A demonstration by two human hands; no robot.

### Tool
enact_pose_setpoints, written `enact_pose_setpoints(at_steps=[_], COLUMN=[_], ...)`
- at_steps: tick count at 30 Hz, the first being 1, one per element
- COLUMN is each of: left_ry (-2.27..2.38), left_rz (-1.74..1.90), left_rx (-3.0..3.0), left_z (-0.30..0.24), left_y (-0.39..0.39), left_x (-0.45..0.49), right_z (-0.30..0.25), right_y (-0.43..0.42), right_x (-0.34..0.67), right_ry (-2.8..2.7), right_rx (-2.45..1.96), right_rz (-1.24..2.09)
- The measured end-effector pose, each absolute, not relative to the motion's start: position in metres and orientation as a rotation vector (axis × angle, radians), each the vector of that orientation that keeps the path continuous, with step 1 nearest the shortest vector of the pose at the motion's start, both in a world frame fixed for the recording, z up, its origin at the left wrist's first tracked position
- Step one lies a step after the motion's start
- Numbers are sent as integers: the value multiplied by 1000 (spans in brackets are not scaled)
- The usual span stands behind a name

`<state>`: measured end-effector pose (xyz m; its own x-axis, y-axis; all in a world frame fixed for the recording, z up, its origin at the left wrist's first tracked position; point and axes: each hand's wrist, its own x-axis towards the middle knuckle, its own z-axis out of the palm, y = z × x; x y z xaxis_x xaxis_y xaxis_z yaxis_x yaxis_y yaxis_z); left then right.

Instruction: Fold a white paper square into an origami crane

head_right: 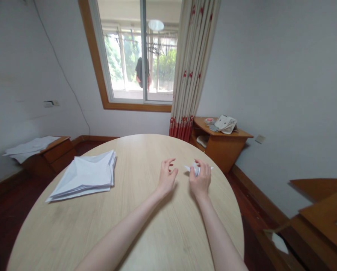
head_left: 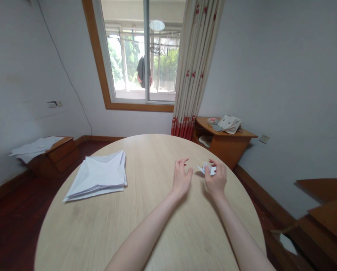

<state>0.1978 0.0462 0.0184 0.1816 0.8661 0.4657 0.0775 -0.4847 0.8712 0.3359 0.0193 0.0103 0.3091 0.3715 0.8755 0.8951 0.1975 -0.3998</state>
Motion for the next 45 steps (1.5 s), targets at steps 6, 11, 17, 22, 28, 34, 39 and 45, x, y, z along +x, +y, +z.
enact_pose_setpoints(at_steps=[6,11,17,22,28,34,39,45], left_ry=[923,982,1123,1352,1597,2097,2568,2764], left_rz=[1503,1573,1665,1776,1845,1588,1129,740], left_rx=[1753,1810,1825,1825,1891,1965,1923,1738], left_z=[29,33,32,27,21,18,20,18], left_y=[47,48,45,50,61,68,66,63], left_x=[142,77,9,-36,-90,-130,-140,-144], right_z=[4,-4,-6,-8,-11,-17,-22,-28], right_y=[11,-5,-28,-34,-15,45,70,67], right_x=[286,237,193,180,153,75,41,42], right_ry=[-1537,-1722,-1875,-1987,-2031,-1642,-1498,-1619], right_rx=[-1139,-1022,-835,-758,-731,-1139,-1294,-1281], right_rz=[-479,-309,-57,36,80,355,412,408])
